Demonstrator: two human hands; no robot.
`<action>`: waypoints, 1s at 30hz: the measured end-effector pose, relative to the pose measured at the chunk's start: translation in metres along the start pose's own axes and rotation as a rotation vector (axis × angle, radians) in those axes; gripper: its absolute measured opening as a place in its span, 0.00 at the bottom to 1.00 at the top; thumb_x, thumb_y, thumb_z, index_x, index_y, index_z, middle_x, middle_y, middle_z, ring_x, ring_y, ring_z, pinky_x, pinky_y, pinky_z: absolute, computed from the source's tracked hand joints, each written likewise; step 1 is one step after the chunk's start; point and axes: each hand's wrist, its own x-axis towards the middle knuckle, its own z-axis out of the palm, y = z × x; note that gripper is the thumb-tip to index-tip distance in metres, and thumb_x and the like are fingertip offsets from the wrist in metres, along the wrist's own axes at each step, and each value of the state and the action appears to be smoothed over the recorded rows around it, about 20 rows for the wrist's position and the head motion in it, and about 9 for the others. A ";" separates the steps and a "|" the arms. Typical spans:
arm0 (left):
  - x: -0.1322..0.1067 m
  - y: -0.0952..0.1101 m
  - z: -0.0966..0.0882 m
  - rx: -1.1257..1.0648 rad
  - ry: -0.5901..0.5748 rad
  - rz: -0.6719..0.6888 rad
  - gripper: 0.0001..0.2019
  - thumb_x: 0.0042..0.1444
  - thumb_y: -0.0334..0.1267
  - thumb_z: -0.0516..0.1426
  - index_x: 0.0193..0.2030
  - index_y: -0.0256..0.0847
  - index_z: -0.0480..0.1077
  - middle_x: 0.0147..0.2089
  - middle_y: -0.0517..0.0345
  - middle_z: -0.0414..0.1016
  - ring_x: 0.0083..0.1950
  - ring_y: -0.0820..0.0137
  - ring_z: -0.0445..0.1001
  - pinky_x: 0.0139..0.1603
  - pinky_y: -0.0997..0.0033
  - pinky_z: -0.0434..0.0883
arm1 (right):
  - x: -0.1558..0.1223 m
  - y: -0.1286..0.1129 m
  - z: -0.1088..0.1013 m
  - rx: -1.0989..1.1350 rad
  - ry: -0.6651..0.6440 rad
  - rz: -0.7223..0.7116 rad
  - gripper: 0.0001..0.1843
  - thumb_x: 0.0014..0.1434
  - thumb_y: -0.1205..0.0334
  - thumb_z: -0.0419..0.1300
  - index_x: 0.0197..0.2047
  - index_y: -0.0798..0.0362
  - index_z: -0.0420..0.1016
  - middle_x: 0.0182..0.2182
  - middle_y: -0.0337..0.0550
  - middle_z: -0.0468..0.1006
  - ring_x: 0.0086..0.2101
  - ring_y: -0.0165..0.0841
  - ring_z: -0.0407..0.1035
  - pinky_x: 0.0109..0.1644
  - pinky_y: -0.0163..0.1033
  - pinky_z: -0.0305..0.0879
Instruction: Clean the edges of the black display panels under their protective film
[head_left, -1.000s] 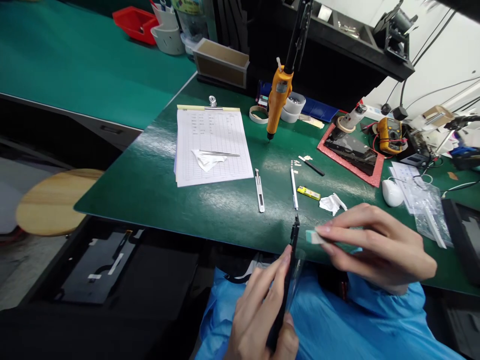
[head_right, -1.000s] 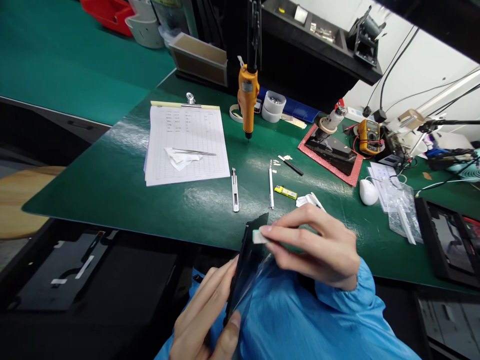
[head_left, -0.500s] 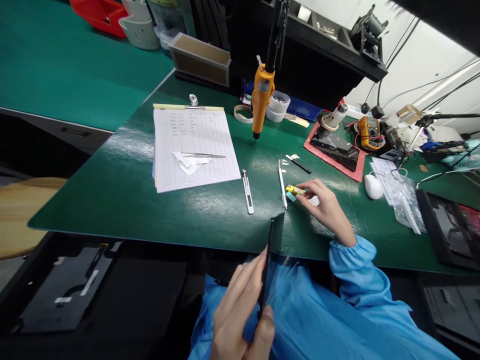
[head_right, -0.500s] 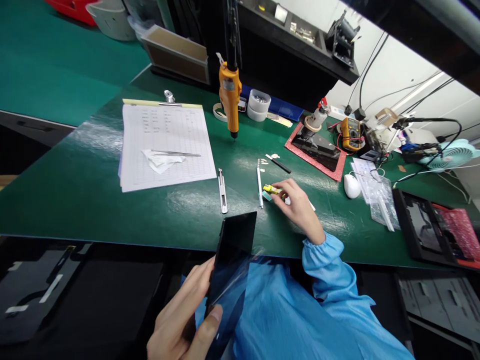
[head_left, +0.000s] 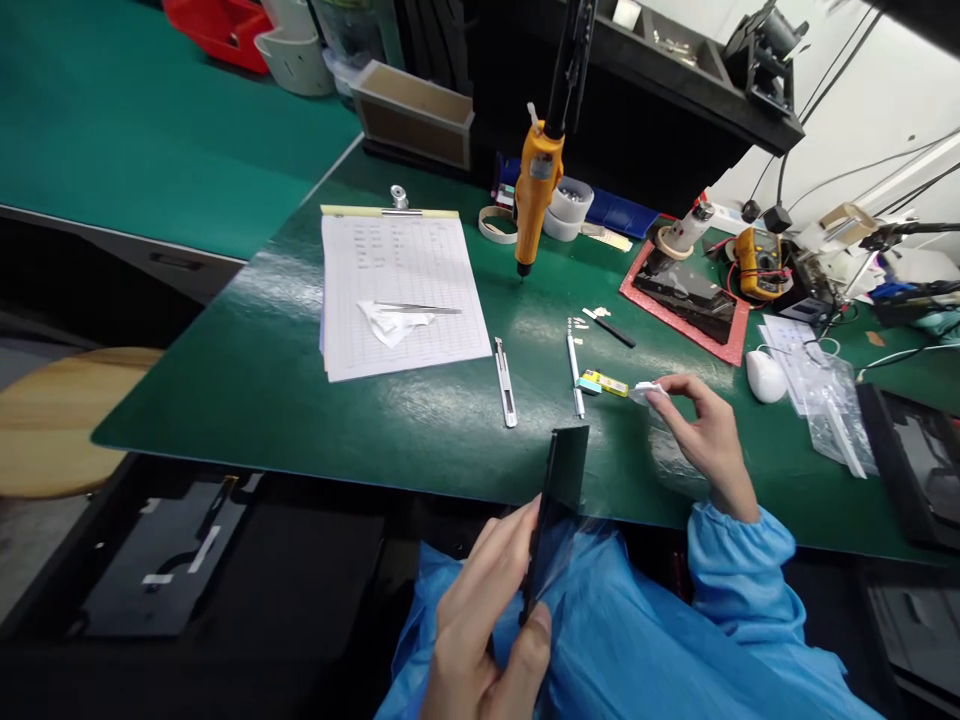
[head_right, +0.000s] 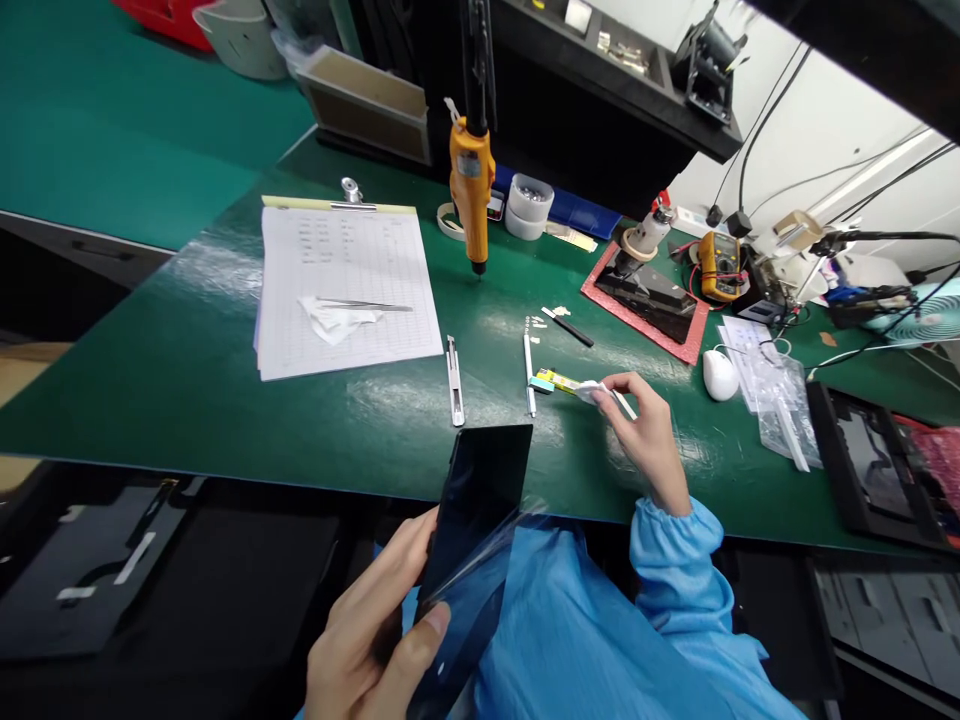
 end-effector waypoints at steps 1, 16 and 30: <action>-0.001 0.000 0.000 -0.002 -0.006 -0.007 0.24 0.82 0.39 0.58 0.80 0.58 0.76 0.79 0.61 0.80 0.83 0.57 0.75 0.86 0.55 0.70 | -0.001 -0.014 0.000 0.076 0.006 -0.025 0.18 0.77 0.42 0.68 0.44 0.48 0.81 0.38 0.43 0.85 0.38 0.39 0.82 0.44 0.44 0.79; -0.016 -0.029 0.004 -0.009 0.057 0.219 0.31 0.76 0.28 0.60 0.80 0.59 0.75 0.74 0.52 0.86 0.75 0.47 0.83 0.78 0.37 0.80 | -0.013 -0.134 0.022 0.349 -0.183 -0.347 0.28 0.70 0.55 0.77 0.68 0.47 0.74 0.58 0.49 0.83 0.57 0.42 0.80 0.60 0.48 0.79; -0.021 -0.024 0.001 0.016 0.044 0.230 0.29 0.77 0.29 0.61 0.80 0.58 0.76 0.72 0.62 0.87 0.75 0.60 0.83 0.83 0.65 0.72 | -0.018 -0.135 0.031 0.566 -0.353 -0.331 0.12 0.83 0.50 0.63 0.56 0.50 0.79 0.42 0.40 0.86 0.35 0.31 0.76 0.45 0.39 0.74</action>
